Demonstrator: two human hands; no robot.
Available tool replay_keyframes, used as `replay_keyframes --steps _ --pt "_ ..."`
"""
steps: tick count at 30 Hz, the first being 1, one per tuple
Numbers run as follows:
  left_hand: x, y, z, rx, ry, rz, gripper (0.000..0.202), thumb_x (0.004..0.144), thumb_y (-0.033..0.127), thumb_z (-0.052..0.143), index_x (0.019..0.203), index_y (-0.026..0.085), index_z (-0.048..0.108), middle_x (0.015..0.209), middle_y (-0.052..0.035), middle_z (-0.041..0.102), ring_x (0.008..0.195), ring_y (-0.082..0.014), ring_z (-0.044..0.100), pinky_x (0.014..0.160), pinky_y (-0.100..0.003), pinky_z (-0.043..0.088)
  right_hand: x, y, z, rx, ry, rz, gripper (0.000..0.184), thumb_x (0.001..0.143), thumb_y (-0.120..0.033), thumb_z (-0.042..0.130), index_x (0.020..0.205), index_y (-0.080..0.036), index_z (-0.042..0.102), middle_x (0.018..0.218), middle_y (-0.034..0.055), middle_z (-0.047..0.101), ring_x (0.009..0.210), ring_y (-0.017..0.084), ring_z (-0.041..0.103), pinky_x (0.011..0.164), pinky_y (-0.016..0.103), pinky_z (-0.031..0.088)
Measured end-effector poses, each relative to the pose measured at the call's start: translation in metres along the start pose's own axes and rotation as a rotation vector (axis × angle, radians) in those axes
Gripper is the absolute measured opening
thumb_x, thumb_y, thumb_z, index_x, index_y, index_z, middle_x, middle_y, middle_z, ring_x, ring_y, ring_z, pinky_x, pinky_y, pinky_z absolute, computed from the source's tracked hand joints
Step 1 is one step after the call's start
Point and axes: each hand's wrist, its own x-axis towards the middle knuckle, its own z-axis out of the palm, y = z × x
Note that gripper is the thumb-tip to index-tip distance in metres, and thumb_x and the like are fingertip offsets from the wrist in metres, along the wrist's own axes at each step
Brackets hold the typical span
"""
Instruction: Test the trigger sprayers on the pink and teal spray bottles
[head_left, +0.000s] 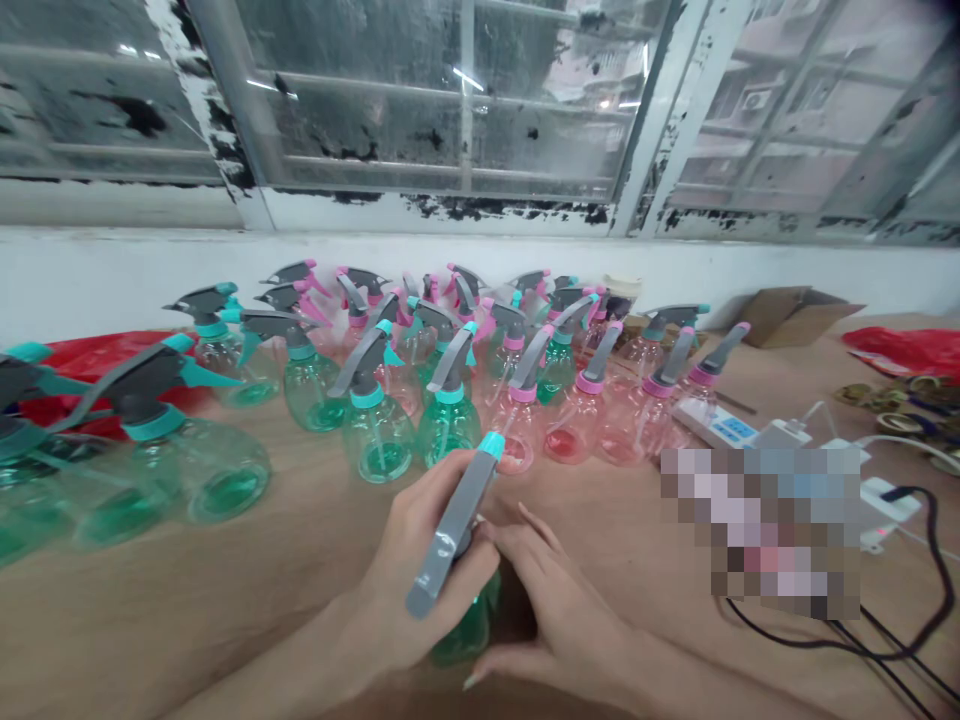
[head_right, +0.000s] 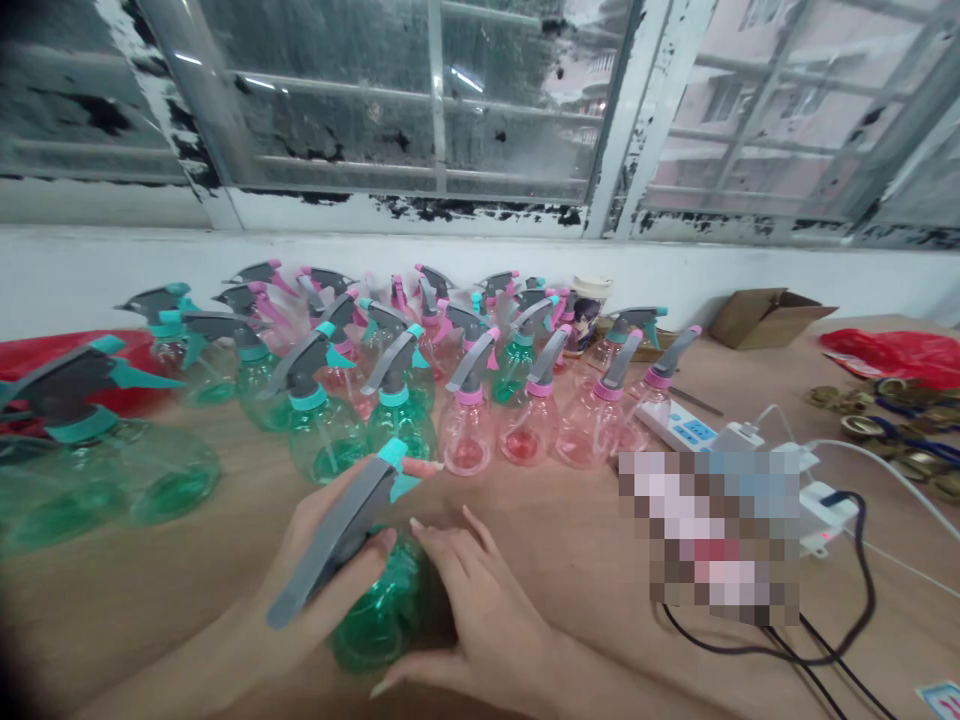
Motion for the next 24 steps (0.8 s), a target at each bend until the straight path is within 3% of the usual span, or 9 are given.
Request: replay_keyframes --steps 5,11,18,24 --pt "0.004 0.001 -0.010 0.081 0.024 0.038 0.020 0.079 0.014 0.047 0.095 0.023 0.055 0.082 0.0011 0.059 0.067 -0.0143 0.056 0.065 -0.027 0.049 -0.004 0.013 -0.006 -0.153 -0.098 0.008 0.090 0.079 -0.067 0.060 0.146 -0.013 0.037 0.147 0.0197 0.046 0.139 0.033 0.038 0.116 0.060 0.019" --pt "0.013 -0.005 -0.020 0.173 0.071 -0.093 0.034 0.077 0.017 0.047 0.108 0.023 0.060 0.073 0.0035 0.055 0.056 -0.0141 0.047 0.057 -0.028 0.044 -0.008 0.017 -0.022 -0.197 -0.184 0.143 0.070 0.089 -0.061 0.050 0.140 -0.013 0.049 0.154 0.0178 0.034 0.141 0.032 0.033 0.114 0.053 0.031" --pt "0.016 -0.005 -0.021 0.111 0.042 -0.093 0.038 0.072 0.016 0.047 0.108 0.024 0.060 0.078 0.0027 0.055 0.052 -0.0126 0.043 0.055 -0.028 0.041 -0.009 0.020 -0.019 -0.184 -0.180 0.147 0.062 0.093 -0.057 0.048 0.140 -0.016 0.049 0.153 0.0125 0.037 0.142 0.028 0.031 0.116 0.053 0.028" --pt "0.017 -0.006 -0.021 0.068 0.036 -0.153 0.021 0.068 0.021 0.050 0.087 0.022 0.059 0.065 0.0028 0.052 0.055 -0.0160 0.047 0.053 -0.029 0.039 -0.011 0.027 -0.018 -0.130 -0.139 0.118 0.056 0.093 -0.052 0.052 0.141 -0.022 0.048 0.152 0.0081 0.040 0.141 0.027 0.033 0.116 0.053 0.028"
